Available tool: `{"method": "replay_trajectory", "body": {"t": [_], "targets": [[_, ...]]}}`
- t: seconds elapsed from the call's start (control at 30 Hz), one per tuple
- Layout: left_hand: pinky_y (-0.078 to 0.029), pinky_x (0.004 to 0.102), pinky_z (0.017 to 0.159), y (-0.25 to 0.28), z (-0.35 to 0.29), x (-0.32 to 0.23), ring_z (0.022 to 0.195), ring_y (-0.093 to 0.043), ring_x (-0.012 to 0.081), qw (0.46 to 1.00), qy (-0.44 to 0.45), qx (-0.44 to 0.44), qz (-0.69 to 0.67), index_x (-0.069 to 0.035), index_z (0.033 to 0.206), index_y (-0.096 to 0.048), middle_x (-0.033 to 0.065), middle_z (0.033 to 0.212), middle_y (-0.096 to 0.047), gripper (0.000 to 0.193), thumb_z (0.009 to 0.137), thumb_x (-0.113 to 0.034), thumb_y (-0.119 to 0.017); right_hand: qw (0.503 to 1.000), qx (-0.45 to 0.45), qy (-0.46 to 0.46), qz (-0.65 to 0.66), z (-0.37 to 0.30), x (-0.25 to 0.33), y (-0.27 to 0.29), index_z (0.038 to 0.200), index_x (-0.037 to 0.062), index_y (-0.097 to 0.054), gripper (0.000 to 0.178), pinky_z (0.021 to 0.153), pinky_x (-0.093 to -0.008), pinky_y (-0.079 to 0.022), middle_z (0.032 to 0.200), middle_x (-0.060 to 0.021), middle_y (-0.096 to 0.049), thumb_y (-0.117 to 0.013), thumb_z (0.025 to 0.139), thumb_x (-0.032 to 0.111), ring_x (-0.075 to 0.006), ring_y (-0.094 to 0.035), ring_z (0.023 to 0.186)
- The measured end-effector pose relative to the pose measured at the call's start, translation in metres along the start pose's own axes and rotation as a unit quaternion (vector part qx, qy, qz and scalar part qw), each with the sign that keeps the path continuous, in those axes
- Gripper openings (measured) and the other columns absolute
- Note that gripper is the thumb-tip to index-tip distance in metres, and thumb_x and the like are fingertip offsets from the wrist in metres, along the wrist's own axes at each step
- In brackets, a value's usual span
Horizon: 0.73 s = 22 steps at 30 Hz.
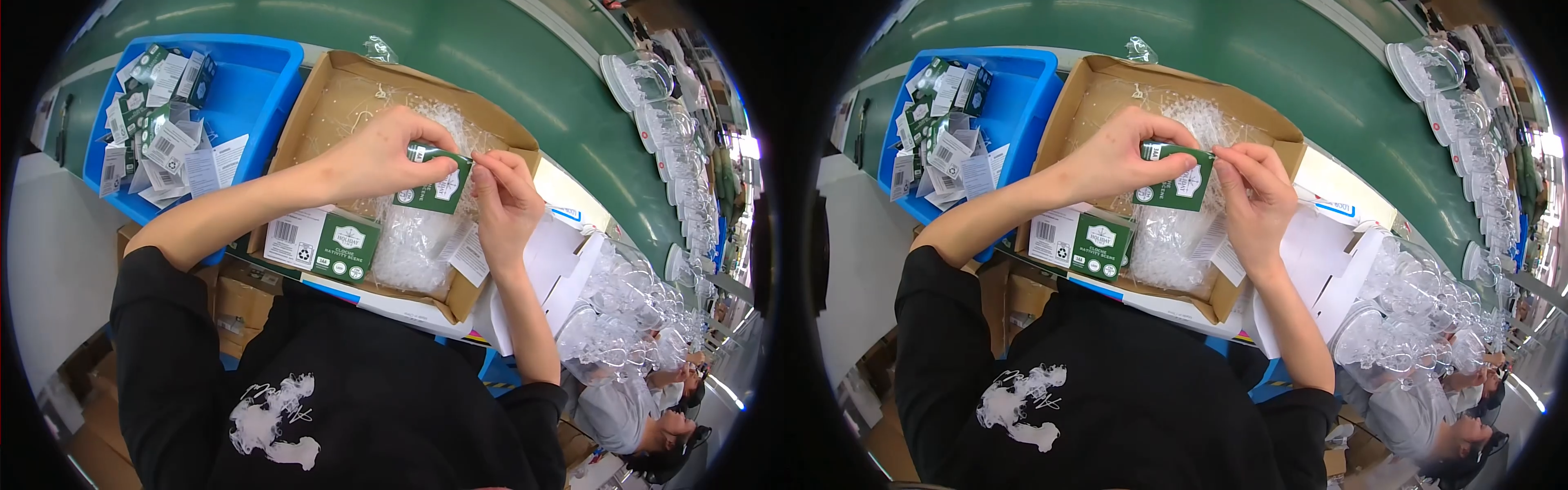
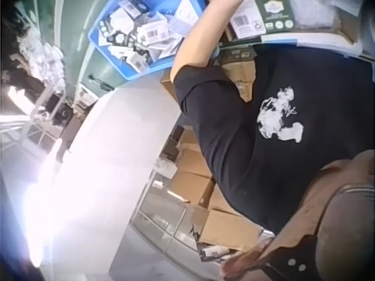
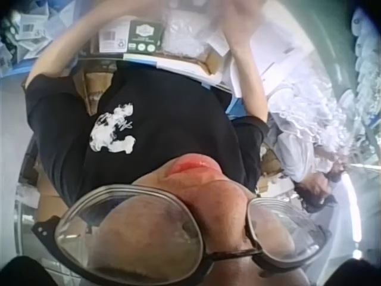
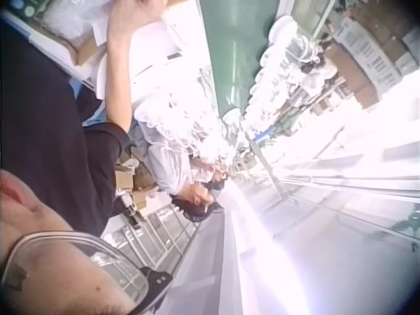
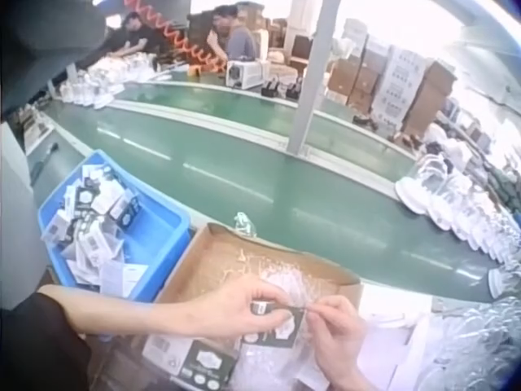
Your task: Assembling and packaging small electronic components into light fixture globes on an assembly line.
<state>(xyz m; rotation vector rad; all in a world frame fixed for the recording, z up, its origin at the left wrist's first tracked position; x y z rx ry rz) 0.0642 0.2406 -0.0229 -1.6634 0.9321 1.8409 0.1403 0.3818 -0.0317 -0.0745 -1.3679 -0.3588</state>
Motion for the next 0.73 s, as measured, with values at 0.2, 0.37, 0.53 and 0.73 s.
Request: {"method": "replay_trajectory", "body": {"t": [0.2,0.37,0.53,0.73], "targets": [[-0.05,0.0277,0.073,-0.004,-0.002,0.004,0.076,-0.062,0.0108,0.999,0.024,0.012,0.044,0.004,0.094,-0.068,0.0095,0.081,-0.07,0.019,0.085,-0.013,-0.066,0.991,-0.004,0.051,-0.12,0.001,0.011,-0.002,0.098,0.0013,-0.072,0.015,0.063,-0.0218,-0.045,0.091,-0.005,-0.061,-0.069,0.084,-0.003,-0.0109,-0.057,0.077],[-0.05,0.0292,0.071,-0.005,-0.001,0.005,0.075,-0.064,0.014,0.997,0.027,0.014,0.076,0.003,0.095,-0.069,0.012,0.083,-0.071,0.021,0.085,-0.014,-0.066,0.968,0.015,0.14,-0.207,-0.004,0.023,-0.009,0.098,0.0019,-0.072,0.017,0.063,-0.0243,-0.047,0.09,-0.0062,-0.061,-0.071,0.082,-0.002,-0.0139,-0.059,0.076],[-0.05,0.0293,0.07,-0.006,-0.001,0.007,0.075,-0.064,0.0147,0.996,0.018,0.017,0.088,0.003,0.097,-0.069,0.0121,0.083,-0.071,0.021,0.085,-0.014,-0.065,0.967,0.029,0.134,-0.213,-0.006,0.023,-0.013,0.099,0.0015,-0.072,0.018,0.061,-0.0251,-0.047,0.092,-0.0069,-0.061,-0.072,0.081,-0.003,-0.0148,-0.06,0.076],[-0.049,0.0282,0.073,-0.01,0.0,0.005,0.08,-0.065,0.0148,0.997,0.028,0.043,0.055,0.001,0.103,-0.068,0.0107,0.09,-0.072,0.023,0.087,-0.015,-0.065,0.976,-0.002,0.124,-0.179,-0.003,0.019,-0.006,0.1,0.0012,-0.072,0.016,0.064,-0.0255,-0.049,0.094,-0.0078,-0.062,-0.069,0.085,-0.002,-0.0175,-0.061,0.076]]}}
Point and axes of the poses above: each hand's wrist, its own z-axis towards the middle knuckle, its own y-axis out of the back of the hand, x = y × z, the point moved 8 cm from there along z, towards the middle knuckle
